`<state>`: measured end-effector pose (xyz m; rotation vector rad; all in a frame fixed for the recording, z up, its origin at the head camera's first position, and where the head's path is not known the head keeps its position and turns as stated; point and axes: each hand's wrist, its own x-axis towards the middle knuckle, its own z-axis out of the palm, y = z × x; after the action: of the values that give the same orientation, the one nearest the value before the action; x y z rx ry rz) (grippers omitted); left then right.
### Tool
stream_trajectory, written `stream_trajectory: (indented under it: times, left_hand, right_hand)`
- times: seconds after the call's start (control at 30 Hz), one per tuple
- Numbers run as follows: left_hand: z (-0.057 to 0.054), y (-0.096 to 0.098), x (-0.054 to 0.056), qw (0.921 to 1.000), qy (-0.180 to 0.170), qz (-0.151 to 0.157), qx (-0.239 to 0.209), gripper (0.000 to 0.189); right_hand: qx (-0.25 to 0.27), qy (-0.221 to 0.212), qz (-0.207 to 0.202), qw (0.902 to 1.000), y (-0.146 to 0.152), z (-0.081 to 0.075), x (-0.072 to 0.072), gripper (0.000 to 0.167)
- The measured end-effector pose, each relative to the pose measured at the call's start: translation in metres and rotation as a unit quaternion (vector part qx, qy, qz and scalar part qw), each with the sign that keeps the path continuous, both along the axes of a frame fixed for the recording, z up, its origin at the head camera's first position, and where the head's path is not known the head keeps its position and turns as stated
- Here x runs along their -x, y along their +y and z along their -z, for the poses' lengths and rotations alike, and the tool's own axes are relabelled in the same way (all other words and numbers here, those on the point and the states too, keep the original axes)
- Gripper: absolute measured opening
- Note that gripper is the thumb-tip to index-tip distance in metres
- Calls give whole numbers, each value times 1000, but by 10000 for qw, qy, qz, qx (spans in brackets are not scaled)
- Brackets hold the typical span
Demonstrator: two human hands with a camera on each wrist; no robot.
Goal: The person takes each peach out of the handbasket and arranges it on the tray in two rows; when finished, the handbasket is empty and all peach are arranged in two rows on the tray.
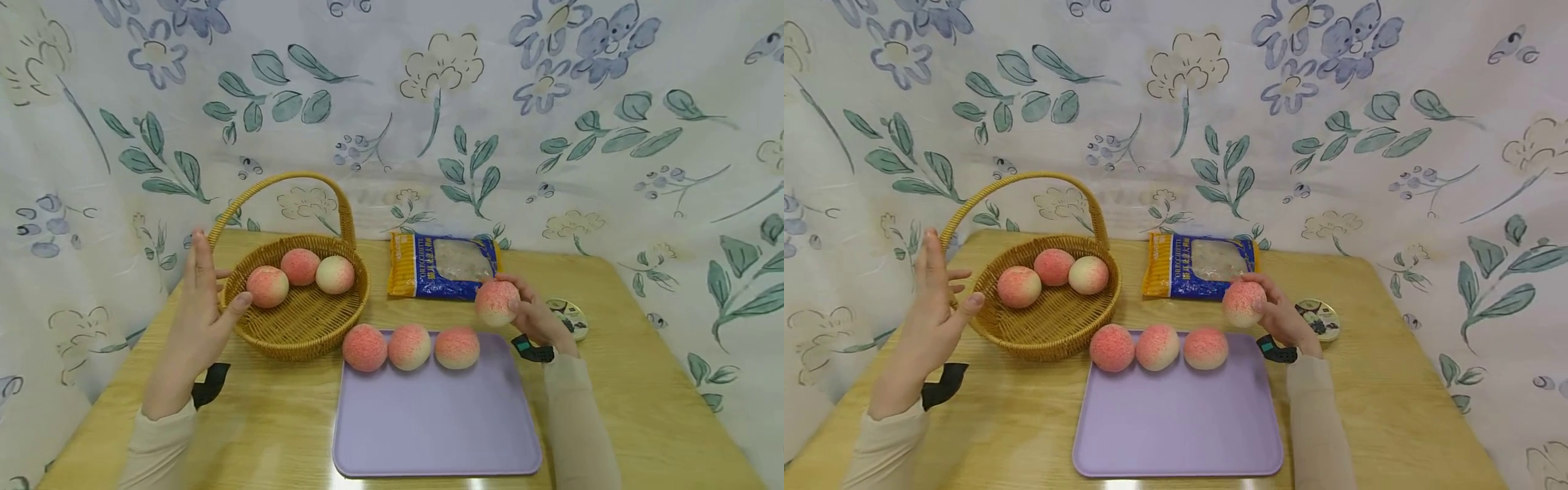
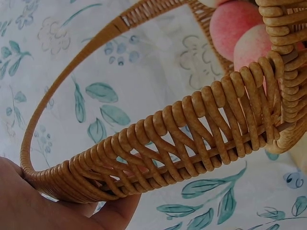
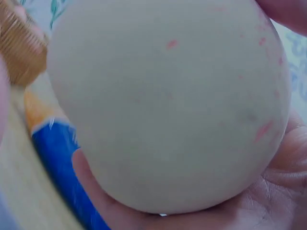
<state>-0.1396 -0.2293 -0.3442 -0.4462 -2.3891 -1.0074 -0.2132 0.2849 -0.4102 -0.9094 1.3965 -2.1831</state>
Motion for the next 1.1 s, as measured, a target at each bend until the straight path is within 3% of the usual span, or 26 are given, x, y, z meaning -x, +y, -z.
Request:
stream_trajectory:
  times: [0.33, 0.5, 0.77, 0.97, 1.1]
  left_hand:
    - [4, -8, -7, 9995, 327, 16, -21, 87]
    - [5, -7, -4, 9991, 428, 45, 52, 86]
    - [6, -1, 0, 9991, 402, 131, 78, 85]
    - [6, -5, 2, 9985, 498, 202, 61, 86]
    - [4, -3, 4, 9982, 542, 209, 114, 86]
  right_hand:
    - [-771, 82, 394, 9962, 21, 45, -7, 44]
    - [-1202, 208, 139, 9924, 22, 59, -11, 44]
    - [-1368, 321, -188, 9899, 27, 65, -17, 35]
    - [-1646, 827, -372, 9822, 26, 64, -11, 47]
    - [-1779, 900, -412, 9791, 28, 64, -9, 58]
